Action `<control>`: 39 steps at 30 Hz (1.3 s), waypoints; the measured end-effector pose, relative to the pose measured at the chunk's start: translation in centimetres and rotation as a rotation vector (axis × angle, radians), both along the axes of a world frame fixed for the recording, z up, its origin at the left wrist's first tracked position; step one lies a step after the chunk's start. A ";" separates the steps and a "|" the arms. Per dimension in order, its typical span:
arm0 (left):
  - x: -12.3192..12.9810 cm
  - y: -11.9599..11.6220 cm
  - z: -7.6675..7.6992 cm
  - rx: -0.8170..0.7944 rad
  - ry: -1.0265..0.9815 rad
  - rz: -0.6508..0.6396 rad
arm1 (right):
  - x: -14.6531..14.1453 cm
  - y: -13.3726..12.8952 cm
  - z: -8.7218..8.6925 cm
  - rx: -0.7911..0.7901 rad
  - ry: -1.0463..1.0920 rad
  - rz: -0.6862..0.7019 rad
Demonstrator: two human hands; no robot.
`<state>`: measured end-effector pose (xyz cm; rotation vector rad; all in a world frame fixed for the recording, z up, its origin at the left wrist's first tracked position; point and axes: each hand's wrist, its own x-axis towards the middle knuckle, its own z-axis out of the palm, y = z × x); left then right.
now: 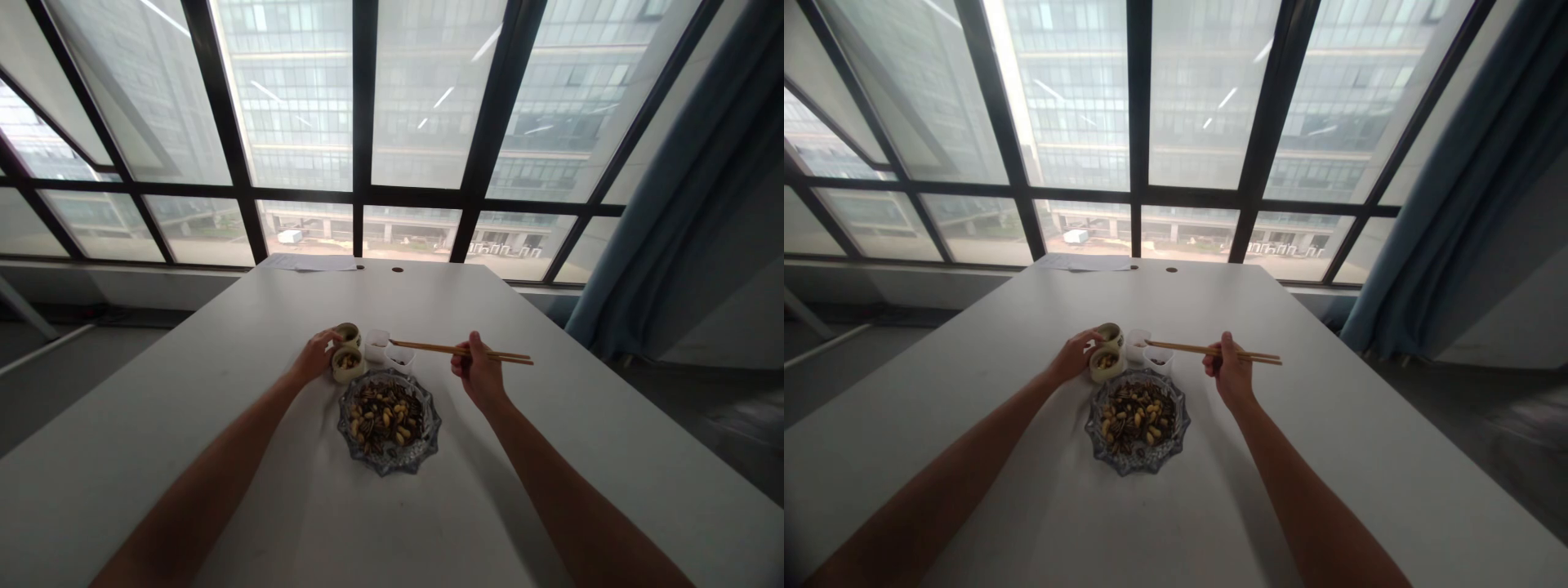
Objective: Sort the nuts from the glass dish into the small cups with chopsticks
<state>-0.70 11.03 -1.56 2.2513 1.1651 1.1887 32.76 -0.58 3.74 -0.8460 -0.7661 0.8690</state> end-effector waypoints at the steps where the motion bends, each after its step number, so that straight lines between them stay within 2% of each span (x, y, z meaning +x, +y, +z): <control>1: 0.0 0.1 0.2 -0.034 -0.008 0.008 | 0.1 0.1 -0.1 -0.004 0.005 -0.007; 4: 0.4 0.3 1.0 -0.129 -0.013 0.063 | 0.5 0.2 -0.1 -0.021 0.021 -0.031; 6: 1.1 -0.1 1.9 -0.116 -0.003 0.136 | 0.7 0.3 -0.2 -0.032 0.038 -0.053; 8: 2.3 -1.2 3.2 0.033 0.025 0.215 | 1.0 0.4 -0.3 -0.037 0.056 -0.077; 9: 3.2 -2.0 3.9 0.108 0.069 0.209 | 1.1 0.5 -0.4 -0.039 0.061 -0.088; 11: 5.2 -3.6 5.2 0.171 0.205 0.104 | 1.5 0.6 -0.6 -0.040 0.063 -0.106; 14: 8.1 -5.3 6.4 0.094 0.385 -0.095 | 2.1 0.7 -0.8 -0.035 0.055 -0.130; 19: 10.4 -5.6 6.0 0.029 0.501 -0.185 | 2.9 0.8 -0.7 -0.024 0.032 -0.112; 25: 10.3 -6.3 5.8 0.036 0.449 -0.186 | 3.2 0.8 -0.6 -0.014 0.051 -0.030; 32: 10.5 -6.6 5.7 0.092 0.479 -0.187 | 3.2 0.7 -0.5 0.012 0.045 0.011; 39: 10.3 -6.4 5.5 0.114 0.503 -0.185 | 2.9 0.1 -0.6 -0.019 -0.176 -0.044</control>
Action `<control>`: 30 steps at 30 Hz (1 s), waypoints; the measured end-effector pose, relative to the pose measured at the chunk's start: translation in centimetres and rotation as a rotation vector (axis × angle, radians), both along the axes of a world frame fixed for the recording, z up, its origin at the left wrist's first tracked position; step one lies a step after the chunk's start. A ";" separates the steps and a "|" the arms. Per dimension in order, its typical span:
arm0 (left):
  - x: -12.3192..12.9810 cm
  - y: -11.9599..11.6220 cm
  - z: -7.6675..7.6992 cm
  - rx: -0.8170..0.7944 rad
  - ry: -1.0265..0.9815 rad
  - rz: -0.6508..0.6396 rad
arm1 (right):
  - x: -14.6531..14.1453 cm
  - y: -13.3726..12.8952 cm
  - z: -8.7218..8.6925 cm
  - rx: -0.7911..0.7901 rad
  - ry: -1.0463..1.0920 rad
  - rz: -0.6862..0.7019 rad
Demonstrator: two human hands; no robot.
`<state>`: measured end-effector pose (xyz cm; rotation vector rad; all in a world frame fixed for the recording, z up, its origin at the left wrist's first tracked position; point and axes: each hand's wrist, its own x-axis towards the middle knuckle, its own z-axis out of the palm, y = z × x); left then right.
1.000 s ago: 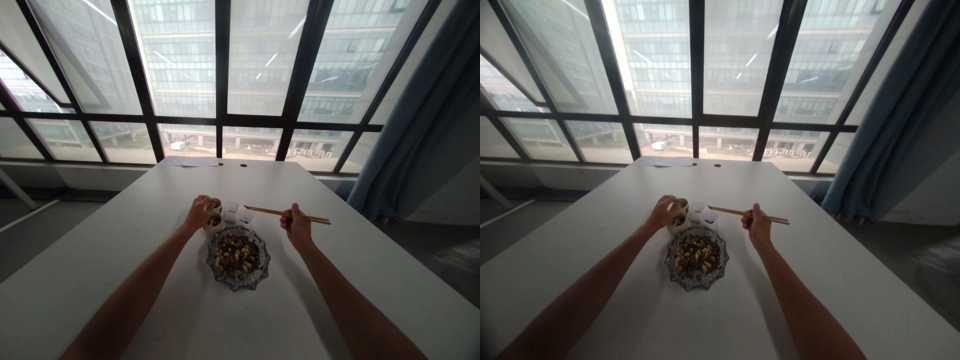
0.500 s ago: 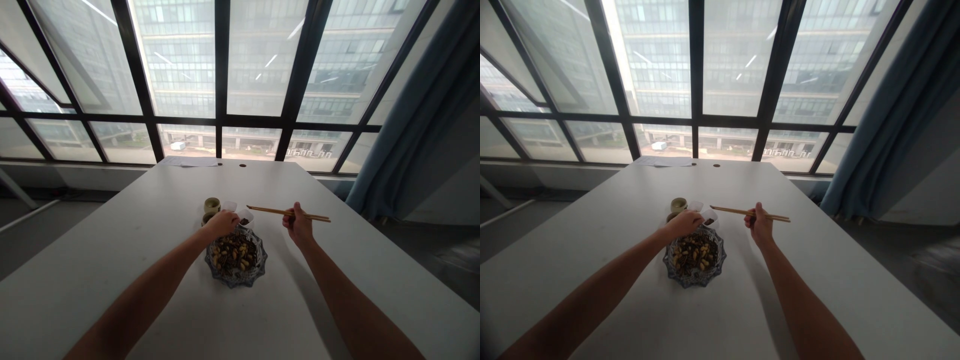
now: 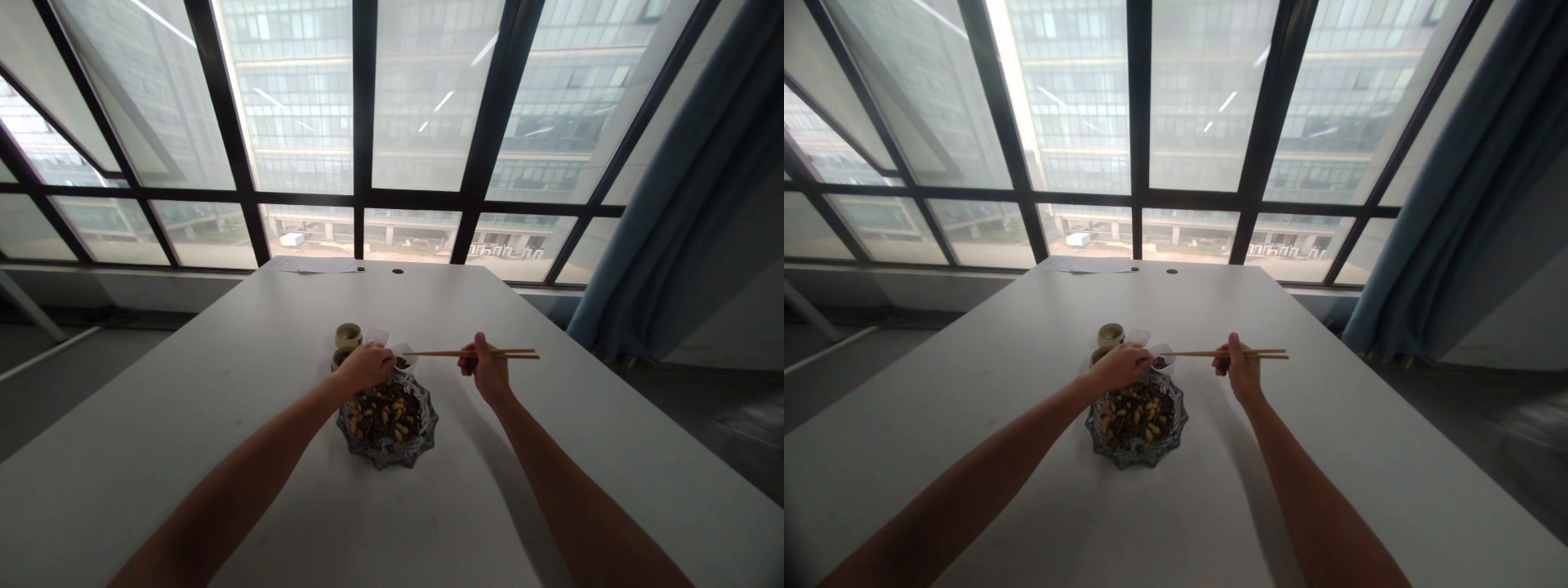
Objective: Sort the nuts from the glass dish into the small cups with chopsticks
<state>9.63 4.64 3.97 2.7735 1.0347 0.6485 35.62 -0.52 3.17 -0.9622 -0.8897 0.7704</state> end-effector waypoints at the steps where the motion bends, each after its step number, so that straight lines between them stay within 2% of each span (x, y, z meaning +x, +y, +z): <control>1: -0.1 -0.1 0.0 -0.004 0.008 0.005 | -0.2 -0.1 0.1 -0.007 -0.033 -0.004; 7: -1.7 -0.5 -0.3 0.035 -0.072 0.037 | -1.4 -0.8 1.1 0.008 -0.035 0.028; 11: -4.4 -0.7 -0.7 0.079 -0.269 0.090 | -2.2 -1.3 1.7 -0.064 -0.044 0.235; 13: -5.8 -0.7 -1.2 0.069 -0.391 0.097 | -2.7 -1.7 1.9 -0.128 -0.119 0.347; 16: -7.5 -0.8 -2.3 0.042 -0.507 0.126 | -3.6 -2.4 2.3 -0.189 -0.241 0.437; 20: -8.7 -0.9 -4.5 0.023 -0.582 0.199 | -4.7 -3.1 2.9 -0.154 -0.320 0.425; 24: -8.8 -0.6 -6.5 -0.110 -0.659 0.238 | -5.5 -3.6 3.4 -0.083 -0.364 0.365; 30: -8.7 -0.5 -7.3 -0.199 -0.705 0.245 | -6.1 -4.2 3.3 -0.047 -0.529 0.419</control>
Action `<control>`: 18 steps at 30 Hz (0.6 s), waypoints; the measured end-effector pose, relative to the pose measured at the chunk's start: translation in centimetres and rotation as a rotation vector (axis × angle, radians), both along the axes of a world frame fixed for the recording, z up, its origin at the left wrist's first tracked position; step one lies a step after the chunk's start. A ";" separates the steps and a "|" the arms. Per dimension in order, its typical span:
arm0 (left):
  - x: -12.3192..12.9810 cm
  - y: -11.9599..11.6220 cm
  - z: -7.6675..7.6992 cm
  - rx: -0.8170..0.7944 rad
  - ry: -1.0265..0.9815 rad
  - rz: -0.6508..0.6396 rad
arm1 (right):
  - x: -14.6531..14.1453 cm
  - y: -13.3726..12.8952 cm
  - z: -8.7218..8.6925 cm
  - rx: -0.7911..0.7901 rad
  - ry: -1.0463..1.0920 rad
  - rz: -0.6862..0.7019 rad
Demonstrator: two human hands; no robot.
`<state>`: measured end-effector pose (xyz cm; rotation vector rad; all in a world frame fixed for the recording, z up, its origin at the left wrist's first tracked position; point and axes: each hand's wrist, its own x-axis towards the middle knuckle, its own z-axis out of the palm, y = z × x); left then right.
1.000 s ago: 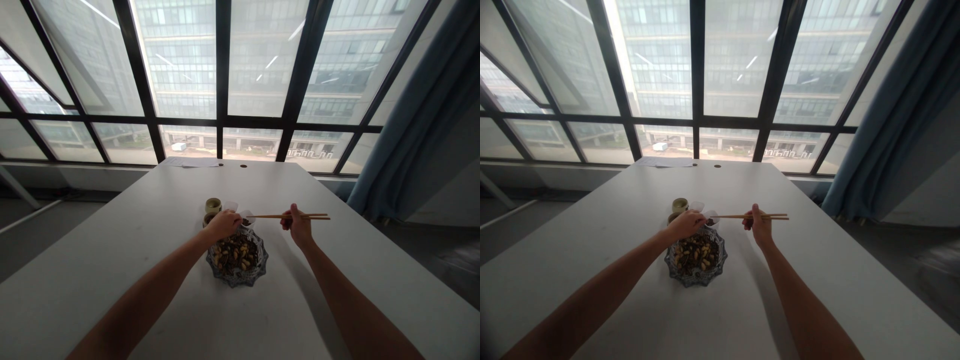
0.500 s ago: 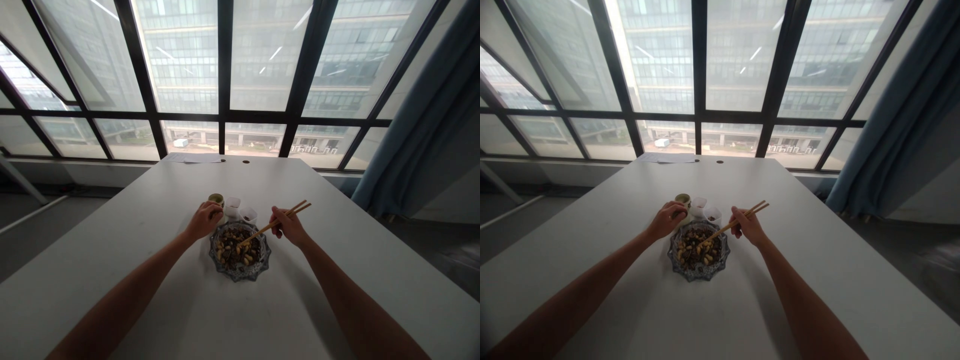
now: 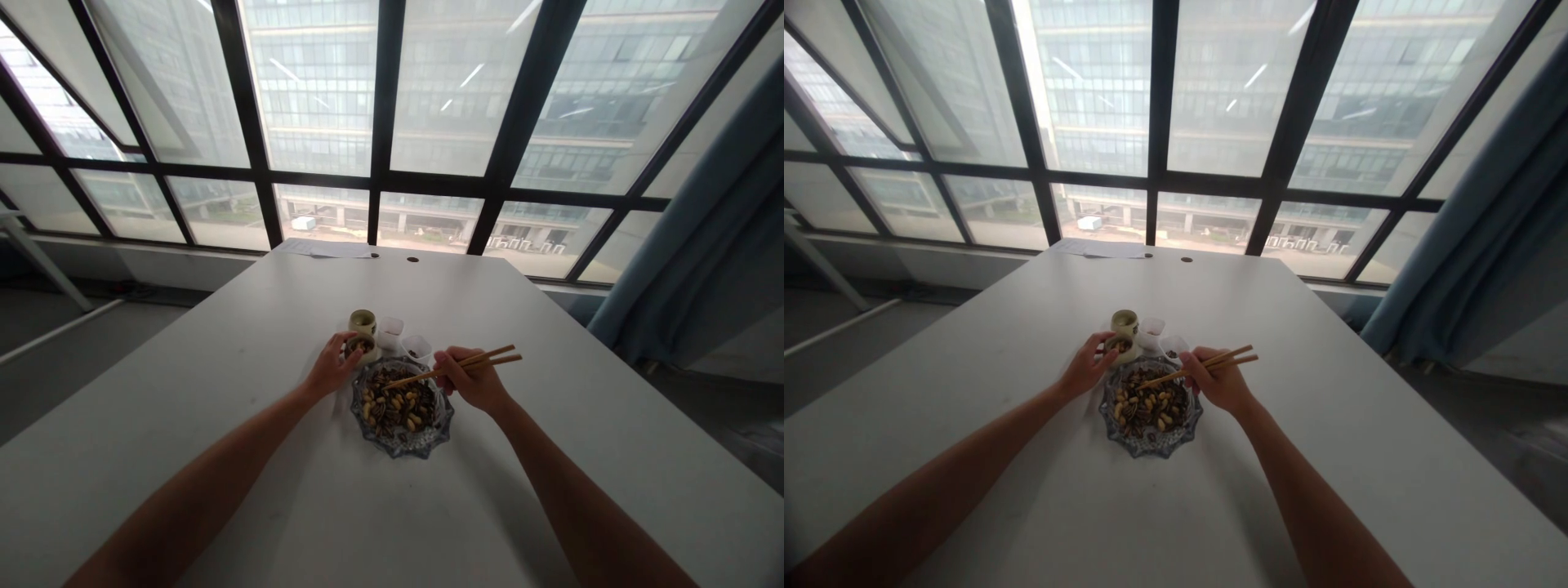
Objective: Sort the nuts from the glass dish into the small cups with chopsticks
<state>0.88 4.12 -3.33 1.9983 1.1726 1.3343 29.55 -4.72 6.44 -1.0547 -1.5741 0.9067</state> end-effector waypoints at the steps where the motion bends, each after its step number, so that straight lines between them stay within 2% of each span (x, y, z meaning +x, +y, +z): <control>1: 0.0 -0.1 0.0 -0.004 -0.002 0.001 | -0.1 0.0 -0.1 0.009 -0.018 0.008; 10: -0.1 -0.2 0.1 -0.013 0.002 0.000 | -0.6 -0.2 0.2 0.024 -0.033 0.011; 18: -0.2 0.4 -0.1 -0.050 -0.048 0.024 | 0.4 1.0 -0.7 -0.079 0.171 -0.096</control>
